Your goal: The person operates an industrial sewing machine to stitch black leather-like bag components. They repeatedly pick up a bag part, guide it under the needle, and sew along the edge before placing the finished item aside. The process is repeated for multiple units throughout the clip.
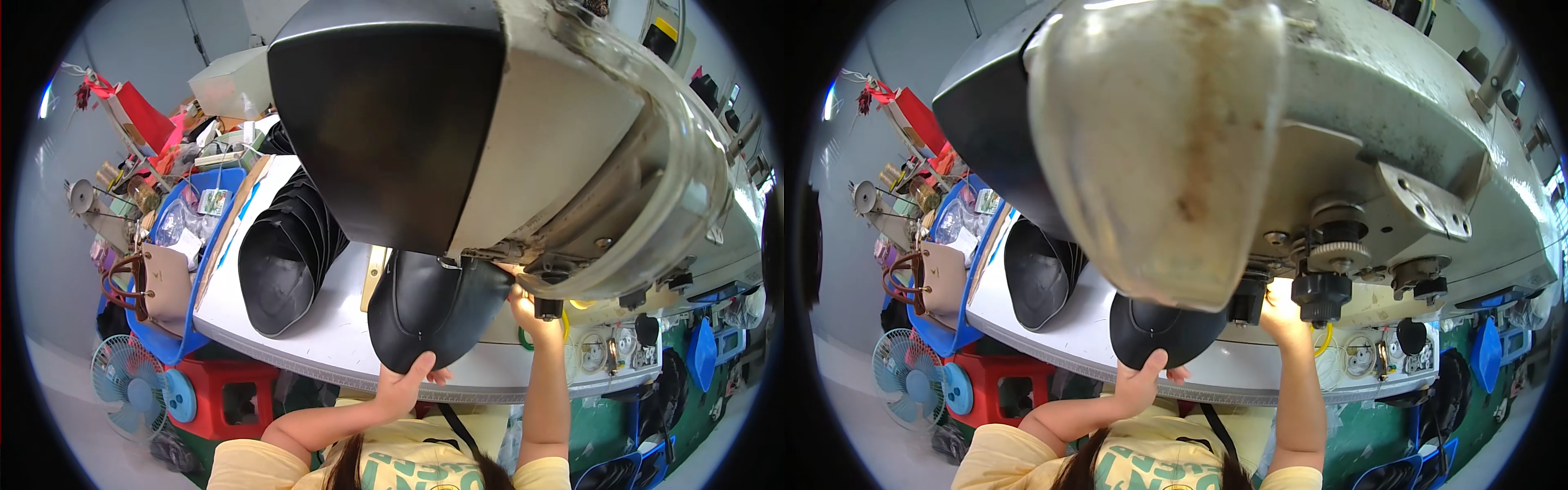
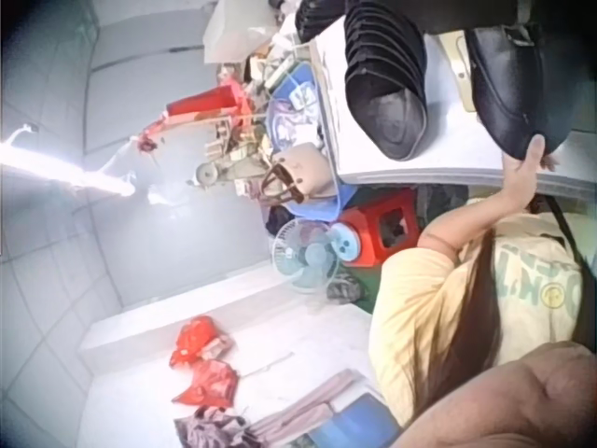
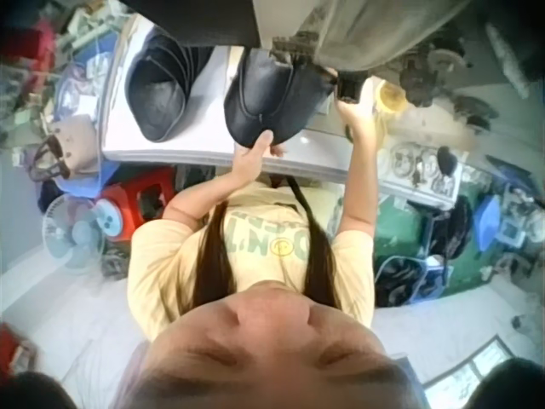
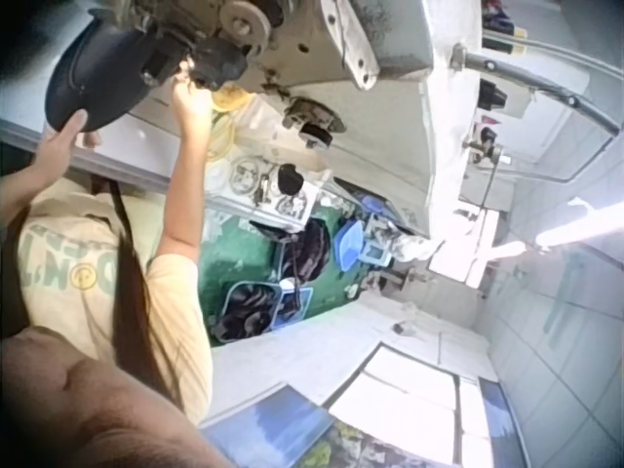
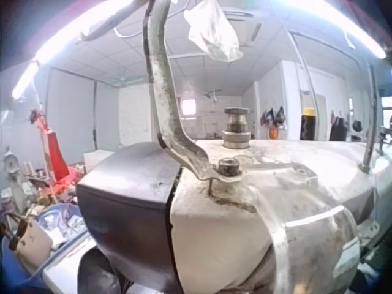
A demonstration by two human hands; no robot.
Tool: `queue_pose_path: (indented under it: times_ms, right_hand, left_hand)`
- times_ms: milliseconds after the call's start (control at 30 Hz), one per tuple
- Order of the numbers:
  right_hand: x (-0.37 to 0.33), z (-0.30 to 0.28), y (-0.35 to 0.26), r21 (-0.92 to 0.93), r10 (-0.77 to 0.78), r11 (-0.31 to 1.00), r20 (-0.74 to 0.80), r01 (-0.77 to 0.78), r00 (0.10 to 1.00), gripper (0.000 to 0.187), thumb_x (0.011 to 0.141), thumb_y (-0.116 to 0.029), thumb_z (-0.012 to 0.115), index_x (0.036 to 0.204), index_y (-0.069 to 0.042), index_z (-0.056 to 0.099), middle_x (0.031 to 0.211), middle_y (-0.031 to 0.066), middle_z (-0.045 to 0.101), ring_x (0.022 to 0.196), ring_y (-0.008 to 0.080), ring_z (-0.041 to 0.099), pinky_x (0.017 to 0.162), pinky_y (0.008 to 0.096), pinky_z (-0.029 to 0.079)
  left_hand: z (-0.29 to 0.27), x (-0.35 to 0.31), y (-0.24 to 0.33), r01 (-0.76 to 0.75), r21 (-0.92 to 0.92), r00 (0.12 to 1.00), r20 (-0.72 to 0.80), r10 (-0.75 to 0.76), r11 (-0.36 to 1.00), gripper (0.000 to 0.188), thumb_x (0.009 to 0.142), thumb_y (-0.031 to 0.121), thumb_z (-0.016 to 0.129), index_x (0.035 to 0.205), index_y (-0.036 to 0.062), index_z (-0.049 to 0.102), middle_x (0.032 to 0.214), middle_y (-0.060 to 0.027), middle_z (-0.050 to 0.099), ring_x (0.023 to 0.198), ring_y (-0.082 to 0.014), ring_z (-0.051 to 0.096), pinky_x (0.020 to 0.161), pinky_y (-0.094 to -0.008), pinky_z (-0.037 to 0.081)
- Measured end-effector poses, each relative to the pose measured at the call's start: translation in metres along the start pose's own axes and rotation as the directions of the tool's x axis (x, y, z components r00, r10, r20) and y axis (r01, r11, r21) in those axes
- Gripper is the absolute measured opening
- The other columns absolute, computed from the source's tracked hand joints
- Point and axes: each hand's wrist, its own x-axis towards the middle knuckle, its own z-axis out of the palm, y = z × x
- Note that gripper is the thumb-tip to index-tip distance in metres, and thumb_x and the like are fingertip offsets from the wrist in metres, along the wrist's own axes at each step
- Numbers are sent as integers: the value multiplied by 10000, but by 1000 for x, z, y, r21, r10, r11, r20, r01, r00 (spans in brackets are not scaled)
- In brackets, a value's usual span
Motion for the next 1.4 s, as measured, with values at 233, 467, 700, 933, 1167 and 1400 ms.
queue_pose_path:
  times_ms: [233,467,700,933,1167,1400]
  right_hand:
    - [-5,5,-1,-124,-45,992,-63,37,997,458,738,23,479,1139,-116,650,971,126,653,842,273,612,789,362,472]
    - [-27,10,-18,-196,-223,970,-469,146,855,141,714,74,607,830,-2,633,745,116,632,650,280,609,609,314,493]
    - [-38,49,-62,137,-193,957,-360,256,913,299,780,58,603,1074,2,604,790,79,629,623,128,562,534,245,428]
    - [-24,116,-74,418,5,908,-36,11,999,283,866,-123,611,1112,-12,525,874,125,612,801,267,661,669,319,532]
    - [18,158,-86,315,26,949,-107,9,994,185,870,-152,622,947,-10,533,918,120,591,775,269,610,677,332,472]
    - [36,169,-102,299,-24,950,-199,84,980,190,832,-167,663,869,-22,545,845,121,587,744,314,620,622,365,484]
  left_hand:
    - [21,-16,44,-832,416,552,562,615,366,345,848,135,642,1090,-103,578,935,-195,653,821,-275,655,791,-358,534]
    - [28,46,79,-467,811,709,581,399,-352,485,709,89,616,1142,-119,551,1189,-254,546,1166,-373,499,1034,-412,386]
    - [-63,122,85,-213,977,824,193,533,-24,336,719,-79,513,1037,10,576,808,-194,633,738,-360,639,634,-448,502]
    - [-117,56,73,-112,508,896,-320,308,854,239,914,125,546,1092,-28,592,866,-71,647,839,-97,595,747,-252,468]
    - [-104,12,68,-186,-140,921,-370,123,973,387,950,209,492,1280,11,451,1198,-129,574,1060,-236,589,912,-361,482]
    - [-107,5,65,-191,-224,943,-311,116,956,390,950,168,507,1293,-3,435,1211,-115,558,1079,-197,566,931,-319,457]
